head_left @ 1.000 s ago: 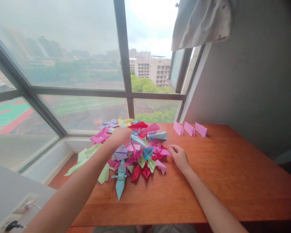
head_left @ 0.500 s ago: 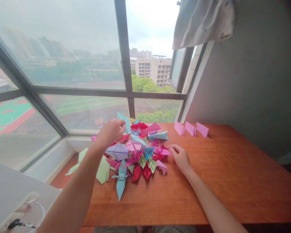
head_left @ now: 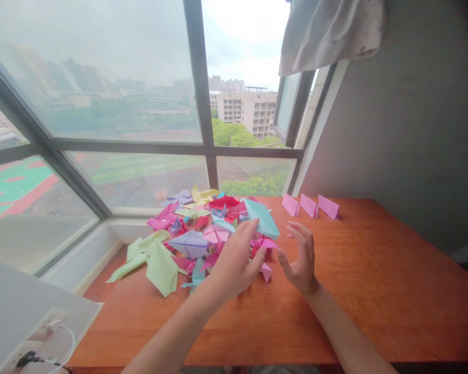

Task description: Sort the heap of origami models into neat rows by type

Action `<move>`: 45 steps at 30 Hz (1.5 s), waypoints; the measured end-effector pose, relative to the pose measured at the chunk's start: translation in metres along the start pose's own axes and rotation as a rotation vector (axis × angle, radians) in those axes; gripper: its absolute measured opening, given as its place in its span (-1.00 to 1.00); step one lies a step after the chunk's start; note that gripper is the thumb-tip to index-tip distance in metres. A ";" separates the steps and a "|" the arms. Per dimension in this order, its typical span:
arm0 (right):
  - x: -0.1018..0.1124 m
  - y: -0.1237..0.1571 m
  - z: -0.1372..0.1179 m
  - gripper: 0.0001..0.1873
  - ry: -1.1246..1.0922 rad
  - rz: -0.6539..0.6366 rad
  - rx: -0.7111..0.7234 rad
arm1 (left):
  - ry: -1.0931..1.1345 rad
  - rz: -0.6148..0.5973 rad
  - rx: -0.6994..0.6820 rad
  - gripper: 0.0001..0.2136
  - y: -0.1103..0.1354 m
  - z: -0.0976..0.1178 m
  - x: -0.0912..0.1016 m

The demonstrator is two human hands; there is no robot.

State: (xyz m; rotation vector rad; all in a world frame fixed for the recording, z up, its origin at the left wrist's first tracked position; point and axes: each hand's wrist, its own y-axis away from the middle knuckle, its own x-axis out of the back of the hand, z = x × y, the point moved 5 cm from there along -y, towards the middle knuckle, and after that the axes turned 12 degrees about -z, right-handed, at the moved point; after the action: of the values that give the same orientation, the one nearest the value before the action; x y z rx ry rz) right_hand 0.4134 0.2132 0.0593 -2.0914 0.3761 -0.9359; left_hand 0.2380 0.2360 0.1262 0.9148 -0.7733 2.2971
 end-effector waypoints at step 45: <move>0.029 -0.020 -0.006 -0.83 0.003 -0.155 0.082 | 0.089 0.088 -0.037 -0.81 0.018 -0.026 -0.037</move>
State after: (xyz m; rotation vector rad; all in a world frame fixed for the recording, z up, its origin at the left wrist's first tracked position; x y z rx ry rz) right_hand 0.4278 0.2074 0.0916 -2.0661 0.1757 -1.0277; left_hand 0.2377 0.2309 0.0781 0.7704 -0.8302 2.3739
